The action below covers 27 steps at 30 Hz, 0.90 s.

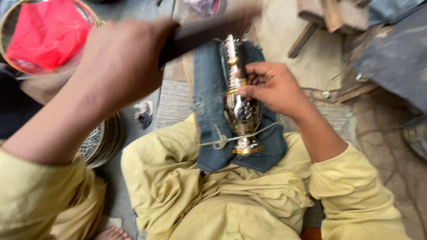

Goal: The person uses a wooden mallet and a metal punch to hammer decorative patterns into a metal vase. The vase is secured on a padded surface, and the person repeatedly strikes the punch to create a textured surface.

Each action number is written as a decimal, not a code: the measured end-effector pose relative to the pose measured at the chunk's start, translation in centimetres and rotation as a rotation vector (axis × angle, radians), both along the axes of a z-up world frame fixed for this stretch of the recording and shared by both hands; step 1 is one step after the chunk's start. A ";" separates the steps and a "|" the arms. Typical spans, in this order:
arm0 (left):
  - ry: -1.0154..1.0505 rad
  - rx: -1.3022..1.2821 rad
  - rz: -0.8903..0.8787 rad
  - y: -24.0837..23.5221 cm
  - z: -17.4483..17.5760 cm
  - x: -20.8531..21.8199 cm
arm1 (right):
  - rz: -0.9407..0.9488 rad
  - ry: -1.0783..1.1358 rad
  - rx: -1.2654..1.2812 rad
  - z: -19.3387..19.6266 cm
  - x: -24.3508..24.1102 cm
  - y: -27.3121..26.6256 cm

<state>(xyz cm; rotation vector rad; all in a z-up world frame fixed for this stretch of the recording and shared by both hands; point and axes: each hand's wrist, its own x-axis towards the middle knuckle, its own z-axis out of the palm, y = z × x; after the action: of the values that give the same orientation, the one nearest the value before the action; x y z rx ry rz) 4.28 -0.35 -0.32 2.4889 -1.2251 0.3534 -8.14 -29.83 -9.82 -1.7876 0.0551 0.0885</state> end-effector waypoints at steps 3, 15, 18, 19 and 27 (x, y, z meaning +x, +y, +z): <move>0.190 0.097 0.134 1.9 -1.4 -2.6 | 0.112 0.002 -0.005 -0.3 0.1 0.4; 0.538 0.218 0.335 3.3 -10.4 -9.8 | 0.255 -0.037 0.125 0.3 1.0 -1.1; 0.494 0.187 0.359 2.8 -11.3 -10.4 | 0.348 -0.054 0.105 0.7 1.5 -1.4; 0.450 0.239 0.347 2.9 -11.2 -10.6 | 0.358 -0.033 0.130 0.8 1.5 -1.4; 0.472 0.150 0.373 2.7 -7.7 -9.6 | 0.470 -0.099 -0.007 -0.1 1.9 -1.6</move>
<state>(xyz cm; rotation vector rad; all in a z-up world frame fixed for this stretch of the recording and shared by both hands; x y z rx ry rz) -5.33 2.33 -8.02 2.7063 -0.6213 -0.2425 -6.26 -31.39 -9.91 -1.7786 -0.4377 0.3364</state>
